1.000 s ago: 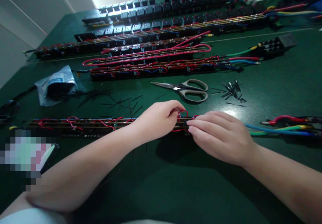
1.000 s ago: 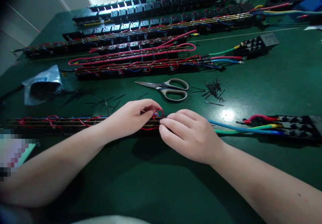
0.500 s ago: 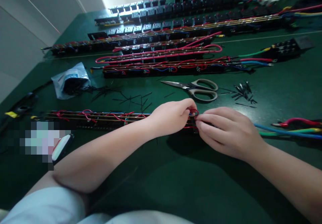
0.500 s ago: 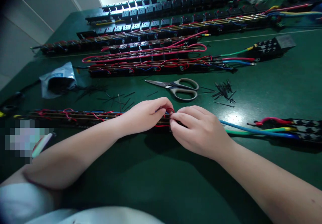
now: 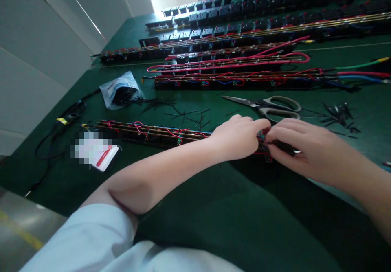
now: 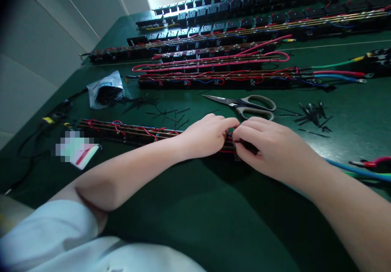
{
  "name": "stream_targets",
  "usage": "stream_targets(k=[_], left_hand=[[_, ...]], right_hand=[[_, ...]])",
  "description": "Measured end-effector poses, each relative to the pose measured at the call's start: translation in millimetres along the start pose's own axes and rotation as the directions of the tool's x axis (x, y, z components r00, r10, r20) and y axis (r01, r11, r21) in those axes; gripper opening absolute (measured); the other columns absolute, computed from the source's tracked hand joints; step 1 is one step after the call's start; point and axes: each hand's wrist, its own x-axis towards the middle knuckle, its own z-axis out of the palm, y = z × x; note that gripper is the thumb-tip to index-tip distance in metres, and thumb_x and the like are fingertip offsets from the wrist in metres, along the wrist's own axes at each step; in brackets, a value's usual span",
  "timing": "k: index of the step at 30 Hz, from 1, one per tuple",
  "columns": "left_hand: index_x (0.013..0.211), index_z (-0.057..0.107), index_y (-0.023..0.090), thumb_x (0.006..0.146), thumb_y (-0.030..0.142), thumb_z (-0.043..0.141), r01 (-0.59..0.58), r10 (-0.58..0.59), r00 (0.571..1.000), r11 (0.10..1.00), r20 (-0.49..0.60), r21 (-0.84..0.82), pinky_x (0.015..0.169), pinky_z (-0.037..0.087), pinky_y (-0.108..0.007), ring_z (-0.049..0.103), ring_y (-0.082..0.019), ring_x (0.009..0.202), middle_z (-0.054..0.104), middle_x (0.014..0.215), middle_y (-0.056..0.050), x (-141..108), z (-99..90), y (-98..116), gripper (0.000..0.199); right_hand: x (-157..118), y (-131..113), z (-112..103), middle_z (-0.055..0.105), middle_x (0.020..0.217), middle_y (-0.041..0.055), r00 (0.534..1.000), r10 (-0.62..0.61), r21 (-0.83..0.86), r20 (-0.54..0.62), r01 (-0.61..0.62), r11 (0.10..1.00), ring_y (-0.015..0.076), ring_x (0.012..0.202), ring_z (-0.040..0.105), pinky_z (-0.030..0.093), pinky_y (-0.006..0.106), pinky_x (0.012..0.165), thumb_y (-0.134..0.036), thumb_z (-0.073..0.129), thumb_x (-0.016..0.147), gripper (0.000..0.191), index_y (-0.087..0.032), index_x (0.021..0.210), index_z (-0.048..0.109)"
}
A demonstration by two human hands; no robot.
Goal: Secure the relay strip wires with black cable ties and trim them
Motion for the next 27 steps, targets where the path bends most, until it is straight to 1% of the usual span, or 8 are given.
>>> stream_targets(k=[4, 7, 9, 13, 16, 19, 22, 27], left_hand=[[0.121, 0.064, 0.024, 0.092, 0.011, 0.034, 0.043, -0.042, 0.999, 0.999, 0.007, -0.019, 0.107, 0.044, -0.043, 0.058, -0.024, 0.112, 0.069, 0.114, -0.006, 2, 1.3, 1, 0.043], [0.119, 0.065, 0.023, 0.092, 0.012, 0.035, 0.108, -0.106, 0.994, 0.992, 0.029, -0.062, 0.104, 0.046, -0.043, 0.058, -0.026, 0.115, 0.070, 0.118, -0.006, 2, -3.7, 3, 0.042], [0.117, 0.066, 0.023, 0.093, 0.014, 0.036, 0.132, -0.130, 0.991, 0.986, 0.026, -0.104, 0.098, 0.048, -0.041, 0.060, -0.027, 0.112, 0.071, 0.116, -0.006, 2, -7.0, 4, 0.040], [0.111, 0.065, 0.024, 0.090, 0.017, 0.043, 0.142, -0.153, 0.988, 0.958, -0.024, -0.251, 0.083, 0.050, -0.034, 0.064, -0.021, 0.093, 0.073, 0.097, -0.002, -1, -7.9, 2, 0.031], [0.107, 0.063, 0.024, 0.088, 0.016, 0.048, 0.152, -0.181, 0.982, 0.922, -0.050, -0.357, 0.075, 0.048, -0.029, 0.064, -0.017, 0.085, 0.071, 0.089, 0.001, -2, -6.5, 0, 0.026], [0.102, 0.062, 0.024, 0.085, 0.015, 0.052, 0.145, -0.186, 0.980, 0.901, -0.063, -0.408, 0.075, 0.048, -0.027, 0.064, -0.015, 0.084, 0.069, 0.088, 0.002, -2, -6.3, 0, 0.021], [0.099, 0.061, 0.023, 0.084, 0.014, 0.053, 0.122, -0.172, 0.981, 0.901, -0.084, -0.417, 0.077, 0.048, -0.027, 0.064, -0.015, 0.085, 0.070, 0.089, 0.002, -2, -5.4, 0, 0.020], [0.101, 0.061, 0.024, 0.084, 0.014, 0.056, 0.121, -0.192, 0.973, 0.897, -0.127, -0.425, 0.074, 0.049, -0.026, 0.064, -0.013, 0.079, 0.070, 0.086, 0.003, -4, -1.3, 2, 0.020]], right_hand=[[-5, 2, 6, 0.068, 0.090, 0.0084, 0.997, -0.028, 0.026, -0.067, 0.030, 0.999, 0.0207, 0.081, 0.065, 0.052, 0.034, 0.067, -0.017, 0.051, 0.098, 0.009, -0.021, 0.098, 0.060], [-5, 3, 9, 0.068, 0.092, 0.0085, 0.995, -0.034, 0.021, -0.089, 0.036, 0.999, 0.0205, 0.083, 0.066, 0.053, 0.033, 0.068, -0.017, 0.051, 0.099, 0.009, -0.021, 0.101, 0.059], [-5, 4, 9, 0.068, 0.092, 0.0083, 0.995, -0.022, 0.034, -0.092, 0.025, 0.999, 0.0203, 0.082, 0.066, 0.053, 0.033, 0.067, -0.018, 0.052, 0.099, 0.009, -0.021, 0.101, 0.060], [-7, 4, 8, 0.069, 0.091, 0.0075, 0.996, 0.045, 0.101, -0.077, -0.037, 0.994, 0.0195, 0.080, 0.066, 0.053, 0.032, 0.065, -0.018, 0.054, 0.097, 0.009, -0.021, 0.098, 0.063], [-9, 3, 6, 0.070, 0.092, 0.0075, 0.993, 0.105, 0.160, -0.061, -0.094, 0.983, 0.0198, 0.082, 0.067, 0.054, 0.032, 0.068, -0.019, 0.056, 0.096, 0.009, -0.021, 0.097, 0.065], [-9, 2, 4, 0.071, 0.090, 0.0074, 0.987, 0.148, 0.190, -0.062, -0.134, 0.973, 0.0206, 0.081, 0.067, 0.053, 0.033, 0.067, -0.021, 0.056, 0.096, 0.010, -0.021, 0.095, 0.066], [-9, 2, 4, 0.071, 0.089, 0.0068, 0.979, 0.197, 0.236, -0.051, -0.180, 0.955, 0.0218, 0.079, 0.067, 0.053, 0.035, 0.065, -0.024, 0.056, 0.095, 0.010, -0.024, 0.093, 0.066], [-9, 5, 4, 0.072, 0.091, 0.0058, 0.965, 0.261, 0.312, -0.030, -0.239, 0.920, 0.0228, 0.082, 0.068, 0.055, 0.037, 0.069, -0.028, 0.057, 0.096, 0.011, -0.027, 0.097, 0.068]])
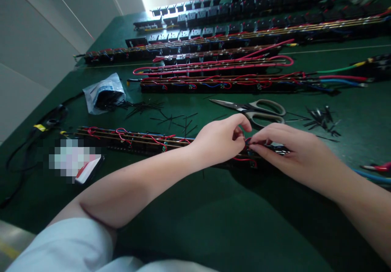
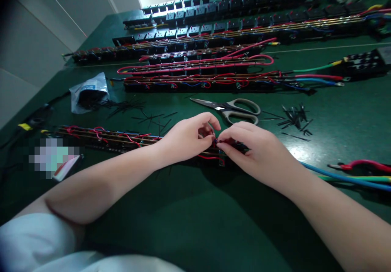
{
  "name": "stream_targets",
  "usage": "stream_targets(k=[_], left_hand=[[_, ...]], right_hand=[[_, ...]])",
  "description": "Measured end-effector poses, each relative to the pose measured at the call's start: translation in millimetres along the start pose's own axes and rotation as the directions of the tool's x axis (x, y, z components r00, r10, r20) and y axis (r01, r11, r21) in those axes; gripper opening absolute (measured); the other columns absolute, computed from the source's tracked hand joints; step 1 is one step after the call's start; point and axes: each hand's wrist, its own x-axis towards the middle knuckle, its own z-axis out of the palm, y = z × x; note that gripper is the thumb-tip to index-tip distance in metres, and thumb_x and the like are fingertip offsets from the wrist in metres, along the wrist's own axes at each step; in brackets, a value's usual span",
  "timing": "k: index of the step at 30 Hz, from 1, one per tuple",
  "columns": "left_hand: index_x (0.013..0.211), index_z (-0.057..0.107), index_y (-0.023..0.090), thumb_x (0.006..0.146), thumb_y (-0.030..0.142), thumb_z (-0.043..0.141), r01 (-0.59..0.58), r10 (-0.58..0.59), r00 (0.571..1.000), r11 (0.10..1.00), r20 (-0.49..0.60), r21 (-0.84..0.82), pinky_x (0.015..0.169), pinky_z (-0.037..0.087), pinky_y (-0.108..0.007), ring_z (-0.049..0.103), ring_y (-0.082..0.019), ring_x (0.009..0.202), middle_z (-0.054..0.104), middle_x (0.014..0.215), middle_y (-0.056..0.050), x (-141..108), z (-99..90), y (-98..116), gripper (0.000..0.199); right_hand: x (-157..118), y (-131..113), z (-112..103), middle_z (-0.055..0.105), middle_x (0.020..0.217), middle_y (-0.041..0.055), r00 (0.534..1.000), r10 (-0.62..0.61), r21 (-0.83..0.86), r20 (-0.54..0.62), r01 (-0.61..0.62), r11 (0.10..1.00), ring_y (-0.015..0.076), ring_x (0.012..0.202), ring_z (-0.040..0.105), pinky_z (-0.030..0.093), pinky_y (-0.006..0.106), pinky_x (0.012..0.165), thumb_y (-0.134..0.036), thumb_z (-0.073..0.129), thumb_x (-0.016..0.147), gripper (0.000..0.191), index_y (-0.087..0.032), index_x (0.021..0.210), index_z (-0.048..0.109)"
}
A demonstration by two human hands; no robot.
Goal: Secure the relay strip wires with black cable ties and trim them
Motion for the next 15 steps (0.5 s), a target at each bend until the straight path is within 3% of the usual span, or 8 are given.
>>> stream_targets(k=[8, 15], left_hand=[[0.088, 0.070, 0.020, 0.081, 0.011, 0.060, -0.011, 0.012, 1.000, 1.000, -0.015, 0.012, 0.077, 0.054, -0.027, 0.067, -0.015, 0.082, 0.075, 0.089, 0.001, 1.9, 0.0, 1.9, 0.015], [0.089, 0.076, 0.022, 0.084, 0.017, 0.059, -0.015, 0.016, 1.000, 0.999, -0.019, 0.050, 0.076, 0.053, -0.028, 0.069, -0.016, 0.084, 0.078, 0.089, 0.001, 1.7, 0.8, 2.3, 0.018]], right_hand=[[1.2, -5.2, -2.9, 0.073, 0.090, 0.0059, 0.999, 0.037, -0.019, 0.008, -0.036, 0.999, 0.0238, 0.080, 0.069, 0.056, 0.039, 0.067, -0.030, 0.055, 0.097, 0.014, -0.027, 0.094, 0.069], [-0.2, -3.8, -2.8, 0.072, 0.084, 0.0062, 0.999, 0.042, -0.057, -0.009, -0.043, 0.997, 0.0230, 0.074, 0.067, 0.053, 0.037, 0.061, -0.030, 0.055, 0.097, 0.013, -0.025, 0.095, 0.068]])
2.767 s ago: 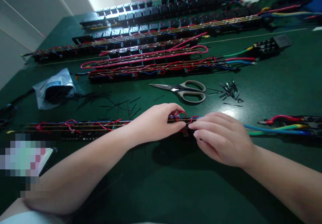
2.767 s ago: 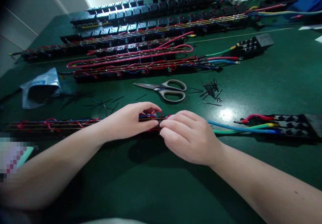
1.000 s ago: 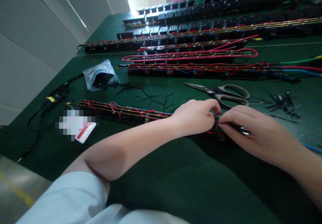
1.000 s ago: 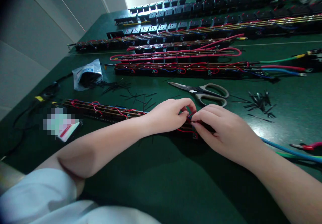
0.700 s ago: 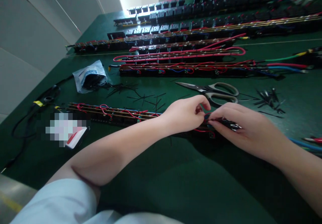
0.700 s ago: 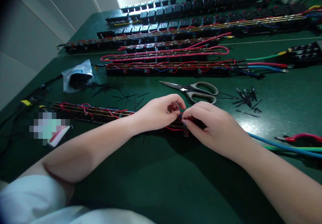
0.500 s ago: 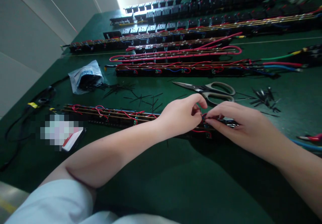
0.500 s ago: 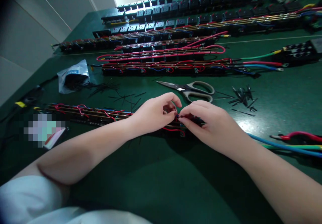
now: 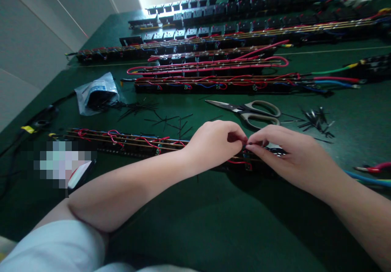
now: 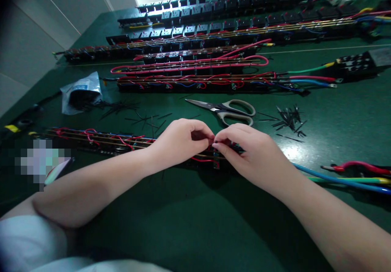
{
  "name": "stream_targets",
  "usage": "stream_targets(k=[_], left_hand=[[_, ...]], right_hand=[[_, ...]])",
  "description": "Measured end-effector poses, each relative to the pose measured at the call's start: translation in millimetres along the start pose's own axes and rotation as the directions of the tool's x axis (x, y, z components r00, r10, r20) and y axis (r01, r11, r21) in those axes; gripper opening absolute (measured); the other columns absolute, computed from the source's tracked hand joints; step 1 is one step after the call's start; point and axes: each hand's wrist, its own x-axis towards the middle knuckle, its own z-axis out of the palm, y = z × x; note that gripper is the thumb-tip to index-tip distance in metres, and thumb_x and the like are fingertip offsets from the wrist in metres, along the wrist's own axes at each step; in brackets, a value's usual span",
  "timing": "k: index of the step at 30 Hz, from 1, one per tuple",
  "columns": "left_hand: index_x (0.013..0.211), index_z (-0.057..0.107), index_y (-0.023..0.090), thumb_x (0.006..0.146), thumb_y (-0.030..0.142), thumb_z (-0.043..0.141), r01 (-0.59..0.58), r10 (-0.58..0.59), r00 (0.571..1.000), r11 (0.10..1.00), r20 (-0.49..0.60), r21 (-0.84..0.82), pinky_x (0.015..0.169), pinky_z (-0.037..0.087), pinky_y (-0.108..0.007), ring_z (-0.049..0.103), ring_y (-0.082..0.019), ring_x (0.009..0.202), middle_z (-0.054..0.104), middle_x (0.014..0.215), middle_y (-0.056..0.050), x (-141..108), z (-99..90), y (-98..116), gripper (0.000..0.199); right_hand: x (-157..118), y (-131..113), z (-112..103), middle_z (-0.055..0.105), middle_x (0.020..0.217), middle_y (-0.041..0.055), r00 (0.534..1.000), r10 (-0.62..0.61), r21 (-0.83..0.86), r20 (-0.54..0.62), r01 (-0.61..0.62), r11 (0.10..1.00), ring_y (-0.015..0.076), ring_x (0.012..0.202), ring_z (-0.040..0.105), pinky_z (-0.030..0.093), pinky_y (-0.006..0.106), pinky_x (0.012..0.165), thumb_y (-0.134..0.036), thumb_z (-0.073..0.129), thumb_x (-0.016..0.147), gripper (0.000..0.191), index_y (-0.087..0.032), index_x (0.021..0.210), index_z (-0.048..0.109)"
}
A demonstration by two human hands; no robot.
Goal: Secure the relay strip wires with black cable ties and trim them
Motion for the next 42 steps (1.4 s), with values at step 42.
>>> stream_targets(k=[42], left_hand=[[0.097, 0.069, 0.021, 0.092, 0.015, 0.051, -0.161, 0.164, 0.986, 0.984, -0.034, 0.081, 0.084, 0.052, -0.027, 0.069, -0.016, 0.090, 0.076, 0.096, 0.001, -10, 6.2, 4, 0.019]], right_hand=[[-1, 3, -2, 0.070, 0.086, 0.0032, 0.997, 0.018, 0.116, -0.080, -0.008, 0.993, 0.0196, 0.076, 0.066, 0.057, 0.035, 0.071, -0.021, 0.058, 0.090, 0.010, -0.026, 0.089, 0.066]])
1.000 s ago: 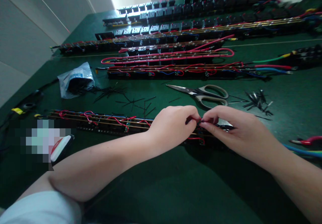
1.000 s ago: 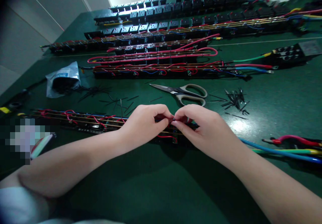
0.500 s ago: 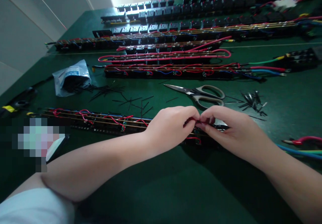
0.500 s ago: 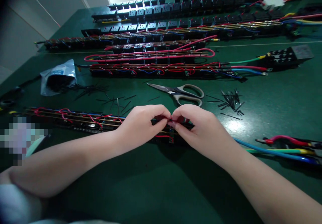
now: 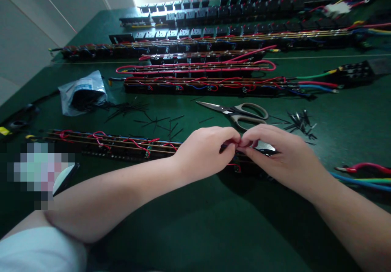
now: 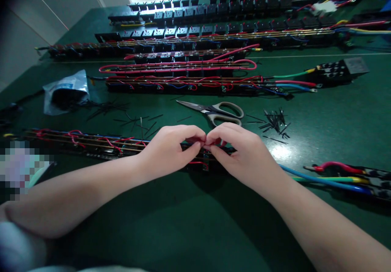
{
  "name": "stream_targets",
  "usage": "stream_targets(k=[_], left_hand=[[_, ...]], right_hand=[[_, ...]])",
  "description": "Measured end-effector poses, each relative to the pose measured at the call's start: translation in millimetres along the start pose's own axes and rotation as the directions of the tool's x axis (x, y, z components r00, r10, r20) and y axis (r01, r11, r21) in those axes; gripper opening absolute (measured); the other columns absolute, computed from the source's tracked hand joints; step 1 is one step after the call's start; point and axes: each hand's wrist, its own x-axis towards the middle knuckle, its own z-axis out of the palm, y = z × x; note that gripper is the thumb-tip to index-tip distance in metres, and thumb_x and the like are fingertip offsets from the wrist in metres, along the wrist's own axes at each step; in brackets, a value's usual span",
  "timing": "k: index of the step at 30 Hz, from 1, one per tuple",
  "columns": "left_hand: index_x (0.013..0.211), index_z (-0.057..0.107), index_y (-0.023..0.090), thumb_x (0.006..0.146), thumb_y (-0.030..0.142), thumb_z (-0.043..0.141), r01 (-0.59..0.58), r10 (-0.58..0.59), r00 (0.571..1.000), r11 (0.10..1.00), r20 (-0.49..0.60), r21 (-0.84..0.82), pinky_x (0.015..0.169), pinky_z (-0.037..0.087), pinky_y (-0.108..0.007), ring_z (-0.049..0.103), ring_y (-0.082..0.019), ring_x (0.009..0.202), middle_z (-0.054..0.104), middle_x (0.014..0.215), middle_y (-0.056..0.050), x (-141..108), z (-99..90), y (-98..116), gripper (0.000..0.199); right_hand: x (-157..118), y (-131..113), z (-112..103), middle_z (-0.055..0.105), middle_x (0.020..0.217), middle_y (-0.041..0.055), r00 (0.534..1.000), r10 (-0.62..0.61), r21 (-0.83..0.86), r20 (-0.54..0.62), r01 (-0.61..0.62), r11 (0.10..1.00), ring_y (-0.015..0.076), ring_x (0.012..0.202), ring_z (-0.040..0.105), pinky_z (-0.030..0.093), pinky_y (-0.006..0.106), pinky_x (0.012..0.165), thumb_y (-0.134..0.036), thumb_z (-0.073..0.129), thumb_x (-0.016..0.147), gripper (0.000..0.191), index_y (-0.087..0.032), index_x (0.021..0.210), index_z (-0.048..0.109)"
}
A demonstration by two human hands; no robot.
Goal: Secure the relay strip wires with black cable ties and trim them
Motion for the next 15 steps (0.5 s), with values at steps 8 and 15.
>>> stream_targets(k=[8, 15], left_hand=[[0.097, 0.070, 0.021, 0.091, 0.017, 0.056, 0.000, -0.001, 1.000, 1.000, 0.022, 0.017, 0.081, 0.051, -0.026, 0.069, -0.016, 0.090, 0.076, 0.097, 0.001, 1.1, 0.0, -2.1, 0.016], [0.095, 0.072, 0.021, 0.091, 0.017, 0.055, -0.027, 0.025, 0.999, 0.998, 0.033, 0.056, 0.081, 0.049, -0.027, 0.068, -0.016, 0.089, 0.076, 0.095, 0.001, 2.0, -0.2, -2.5, 0.019]], right_hand=[[0.0, 1.9, -3.3, 0.074, 0.088, 0.0041, 0.999, 0.039, 0.056, 0.032, -0.041, 0.998, 0.0212, 0.078, 0.069, 0.057, 0.035, 0.067, -0.027, 0.060, 0.094, 0.011, -0.027, 0.090, 0.071], [-0.5, 0.8, -2.2, 0.072, 0.089, 0.0058, 0.999, 0.024, 0.034, 0.021, -0.025, 0.999, 0.0223, 0.084, 0.068, 0.056, 0.037, 0.072, -0.025, 0.060, 0.094, 0.009, -0.025, 0.087, 0.067]])
